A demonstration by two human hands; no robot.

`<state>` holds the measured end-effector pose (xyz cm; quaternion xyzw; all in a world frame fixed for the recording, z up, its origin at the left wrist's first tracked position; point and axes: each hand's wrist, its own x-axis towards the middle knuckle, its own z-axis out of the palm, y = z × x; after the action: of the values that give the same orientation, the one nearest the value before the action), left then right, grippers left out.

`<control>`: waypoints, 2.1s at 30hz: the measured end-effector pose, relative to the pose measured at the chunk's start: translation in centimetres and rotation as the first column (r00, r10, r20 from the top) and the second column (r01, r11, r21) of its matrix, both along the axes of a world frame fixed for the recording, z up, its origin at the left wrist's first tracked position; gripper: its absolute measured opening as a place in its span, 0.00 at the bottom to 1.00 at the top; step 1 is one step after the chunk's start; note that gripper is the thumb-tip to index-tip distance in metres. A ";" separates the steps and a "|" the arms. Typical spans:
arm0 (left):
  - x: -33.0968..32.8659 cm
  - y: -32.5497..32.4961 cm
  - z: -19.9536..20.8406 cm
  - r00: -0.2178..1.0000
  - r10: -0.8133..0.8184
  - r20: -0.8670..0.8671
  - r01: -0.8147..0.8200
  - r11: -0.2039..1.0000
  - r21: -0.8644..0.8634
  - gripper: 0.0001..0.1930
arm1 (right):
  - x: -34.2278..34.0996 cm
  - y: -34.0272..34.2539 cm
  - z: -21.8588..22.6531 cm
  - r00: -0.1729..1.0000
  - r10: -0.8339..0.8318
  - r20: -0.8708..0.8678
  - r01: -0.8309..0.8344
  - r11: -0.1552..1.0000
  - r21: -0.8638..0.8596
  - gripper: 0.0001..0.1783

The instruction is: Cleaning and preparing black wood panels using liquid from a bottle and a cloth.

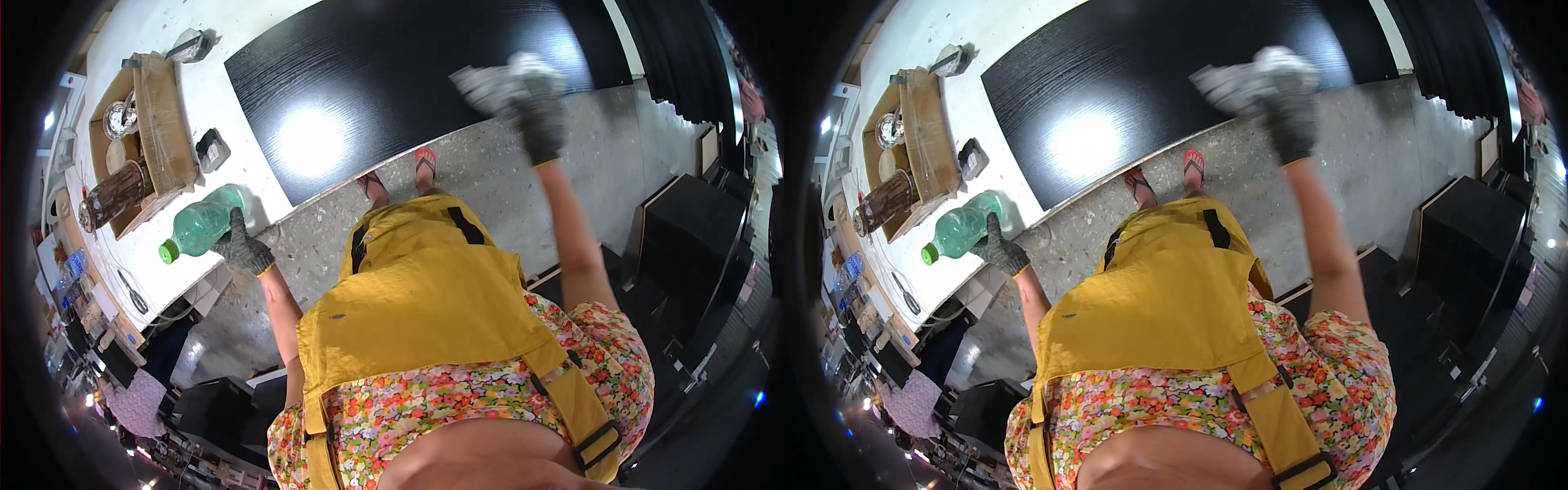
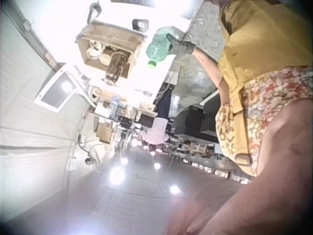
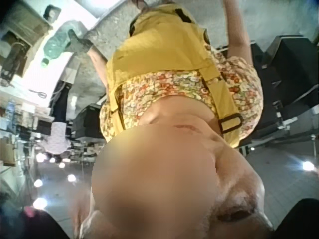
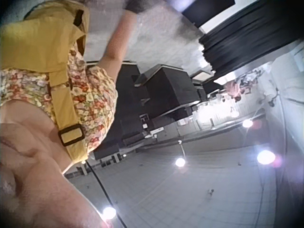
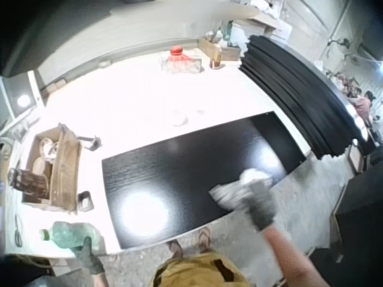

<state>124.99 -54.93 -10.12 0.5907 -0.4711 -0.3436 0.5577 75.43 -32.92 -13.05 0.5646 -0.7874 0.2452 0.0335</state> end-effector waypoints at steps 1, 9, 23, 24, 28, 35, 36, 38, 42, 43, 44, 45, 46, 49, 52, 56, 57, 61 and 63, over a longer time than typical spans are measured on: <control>-0.8 0.2 0.0 1.000 -0.017 -0.021 0.017 1.000 -0.012 0.35 | -5.6 3.7 -1.0 0.828 -0.108 -0.550 0.177 0.981 0.074 0.22; 0.5 5.8 -1.4 0.999 0.018 -0.047 -0.019 1.000 -0.020 0.38 | 2.1 -6.1 -2.0 0.831 -0.127 -0.542 0.093 0.992 -0.090 0.30; -4.2 7.7 -0.7 0.927 -0.229 0.295 0.274 0.954 -0.121 0.31 | -11.2 1.6 3.0 0.655 -0.274 -0.704 0.530 0.830 0.171 0.21; -5.7 7.5 0.1 0.930 -0.237 0.282 0.281 0.951 -0.127 0.31 | -17.4 6.0 1.1 0.705 -0.307 -0.640 0.531 0.826 0.188 0.22; -7.5 7.9 2.0 0.992 -0.127 -0.021 0.129 0.989 0.067 0.29 | -28.0 4.7 -1.9 0.477 -0.575 -0.665 0.799 0.599 0.055 0.25; -7.6 9.2 3.6 0.993 -0.096 0.068 0.093 0.994 0.050 0.27 | 0.5 -17.7 3.6 0.863 0.041 -0.504 -0.049 0.999 -0.004 0.29; -8.7 8.2 3.9 0.989 -0.131 0.066 0.128 0.991 0.043 0.26 | 6.3 -19.3 2.2 0.887 0.077 -0.454 -0.111 0.993 -0.049 0.29; -10.4 6.3 3.9 0.972 -0.218 0.086 0.216 0.976 0.031 0.26 | 14.4 -17.8 5.5 0.895 0.391 -0.214 -0.414 0.907 -0.073 0.25; -12.1 4.4 5.7 0.973 -0.222 0.058 0.221 0.975 0.034 0.28 | 15.3 -9.5 3.5 0.812 0.583 -0.002 -0.579 0.807 0.118 0.27; -13.4 3.7 5.8 0.980 -0.192 -0.056 0.196 0.979 0.065 0.28 | 12.7 -7.0 3.6 0.857 0.500 -0.129 -0.416 0.817 0.399 0.31; -12.6 3.2 5.6 0.991 -0.124 0.054 0.119 0.989 0.088 0.29 | 10.0 -5.2 9.4 0.824 0.307 0.476 -0.460 0.853 0.246 0.28; -11.9 1.8 4.0 0.976 -0.124 0.178 0.118 0.992 0.047 0.29 | 4.0 -2.9 6.2 0.933 0.261 0.248 -0.312 0.929 0.199 0.27; -11.2 0.8 3.0 0.972 -0.114 0.206 0.118 0.993 -0.005 0.30 | -1.9 -0.9 2.8 0.990 0.143 0.018 -0.144 0.982 0.125 0.26; -11.2 -0.8 2.7 0.950 -0.161 0.267 0.173 0.985 -0.021 0.36 | -19.7 2.9 -1.5 0.627 0.013 -0.779 0.480 0.781 0.400 0.23; -11.0 -2.0 2.1 0.939 -0.142 0.314 0.153 0.988 -0.009 0.38 | -21.1 -5.8 2.8 0.641 -0.682 -0.352 0.767 0.558 0.316 0.24; -11.3 -5.4 0.9 0.939 -0.050 0.340 0.023 0.996 0.082 0.43 | -11.8 -18.0 -0.8 0.884 -0.077 -0.461 0.024 0.993 -0.120 0.24; -9.6 -5.9 -0.1 0.918 0.005 0.396 -0.035 0.997 0.067 0.44 | -3.5 -21.4 3.6 0.726 0.138 -0.674 0.129 0.935 0.331 0.25; -8.5 -10.3 -3.9 0.974 0.022 0.224 -0.009 0.998 -0.059 0.37 | 10.0 -29.7 3.0 0.891 0.327 -0.316 -0.338 0.941 0.021 0.31; -6.3 -11.9 -5.4 0.899 0.038 0.436 -0.045 0.999 0.005 0.36 | 15.5 -30.6 2.8 0.831 0.473 -0.294 -0.496 0.868 -0.007 0.32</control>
<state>118.70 -66.82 -15.54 0.6666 -0.5687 -0.1944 0.4409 90.93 -63.49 -10.26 0.7728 -0.5946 0.1948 0.1058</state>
